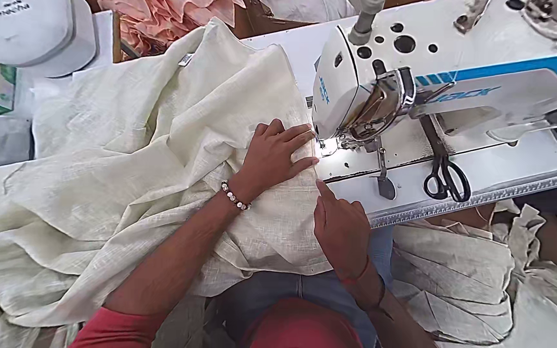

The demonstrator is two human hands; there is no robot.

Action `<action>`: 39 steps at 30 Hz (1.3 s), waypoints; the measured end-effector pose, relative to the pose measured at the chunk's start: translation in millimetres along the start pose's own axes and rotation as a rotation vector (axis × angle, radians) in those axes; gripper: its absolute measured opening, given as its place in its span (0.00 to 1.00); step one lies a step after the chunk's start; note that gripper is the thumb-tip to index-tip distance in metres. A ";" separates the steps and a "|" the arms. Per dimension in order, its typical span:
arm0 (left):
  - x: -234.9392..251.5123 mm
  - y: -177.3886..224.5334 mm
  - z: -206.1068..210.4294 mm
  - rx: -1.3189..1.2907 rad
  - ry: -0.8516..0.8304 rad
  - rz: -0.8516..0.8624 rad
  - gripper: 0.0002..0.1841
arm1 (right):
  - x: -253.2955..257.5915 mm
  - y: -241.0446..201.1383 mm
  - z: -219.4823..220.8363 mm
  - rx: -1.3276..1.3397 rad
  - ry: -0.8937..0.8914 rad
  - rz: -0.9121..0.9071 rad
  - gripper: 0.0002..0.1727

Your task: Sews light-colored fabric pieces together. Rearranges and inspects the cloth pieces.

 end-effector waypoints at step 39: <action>10.0 12.2 16.1 0.053 -0.007 -0.124 0.38 | 81.7 222.6 -124.0 -0.221 0.032 0.354 0.21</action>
Point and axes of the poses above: each hand's wrist, its own x-axis towards the middle knuckle, its own z-axis out of the palm, y = z × x, the point moved 5 cm from there along x, towards the middle knuckle, and after that the axes turned 2 degrees about x, right-handed, at the moved point
